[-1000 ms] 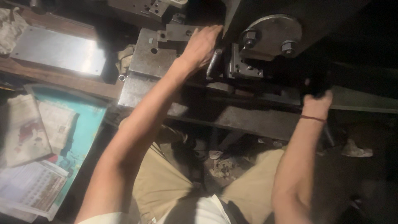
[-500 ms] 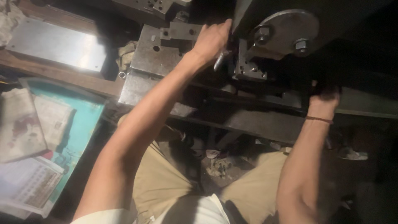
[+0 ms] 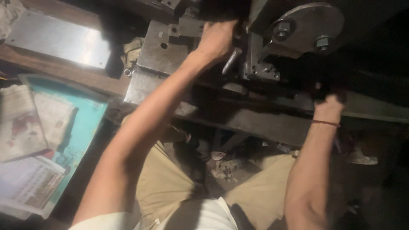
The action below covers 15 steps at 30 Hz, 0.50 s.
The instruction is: The person operates a manual metal cutting machine in a dimly lit workshop. They feed a long metal bar into the machine and use a lever to cut it into smaller pieces, which fall onto a metal grate.
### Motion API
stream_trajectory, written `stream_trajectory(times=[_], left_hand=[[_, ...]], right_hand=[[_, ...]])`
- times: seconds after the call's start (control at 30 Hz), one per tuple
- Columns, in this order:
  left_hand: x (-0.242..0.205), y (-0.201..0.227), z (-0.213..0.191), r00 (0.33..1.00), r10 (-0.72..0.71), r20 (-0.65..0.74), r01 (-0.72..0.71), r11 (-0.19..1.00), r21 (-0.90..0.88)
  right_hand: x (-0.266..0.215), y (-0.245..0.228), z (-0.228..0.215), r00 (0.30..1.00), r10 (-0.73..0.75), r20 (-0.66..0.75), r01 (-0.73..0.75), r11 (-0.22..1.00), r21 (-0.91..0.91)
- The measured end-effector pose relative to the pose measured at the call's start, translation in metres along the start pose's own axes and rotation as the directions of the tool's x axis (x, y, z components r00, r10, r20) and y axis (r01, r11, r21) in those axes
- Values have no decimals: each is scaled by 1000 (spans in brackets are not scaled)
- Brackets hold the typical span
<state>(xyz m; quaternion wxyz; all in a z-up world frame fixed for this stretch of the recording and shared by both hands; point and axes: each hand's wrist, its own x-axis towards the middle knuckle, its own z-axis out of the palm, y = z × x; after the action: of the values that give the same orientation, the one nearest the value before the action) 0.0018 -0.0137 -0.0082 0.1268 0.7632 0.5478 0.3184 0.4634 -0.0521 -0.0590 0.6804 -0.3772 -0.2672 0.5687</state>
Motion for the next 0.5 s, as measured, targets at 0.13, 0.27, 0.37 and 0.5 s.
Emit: stream_trajectory(times=[0.13, 0.27, 0.37, 0.5], left_hand=[[-12, -11, 5, 1000, 19, -9, -19, 1000, -8], [-13, -15, 16, 991, 99, -86, -96, 995, 30], [-14, -18, 20, 988, 102, -114, -97, 994, 47], [-15, -19, 28, 994, 73, -87, -70, 997, 33]], right_hand=[[-3, -3, 8, 998, 5, -69, -8, 999, -41], [-9, 0, 10, 999, 0, 51, 0, 1000, 15], [-6, 9, 12, 971, -32, -235, 10, 995, -96], [-2, 15, -5, 973, -88, -214, 57, 987, -148]])
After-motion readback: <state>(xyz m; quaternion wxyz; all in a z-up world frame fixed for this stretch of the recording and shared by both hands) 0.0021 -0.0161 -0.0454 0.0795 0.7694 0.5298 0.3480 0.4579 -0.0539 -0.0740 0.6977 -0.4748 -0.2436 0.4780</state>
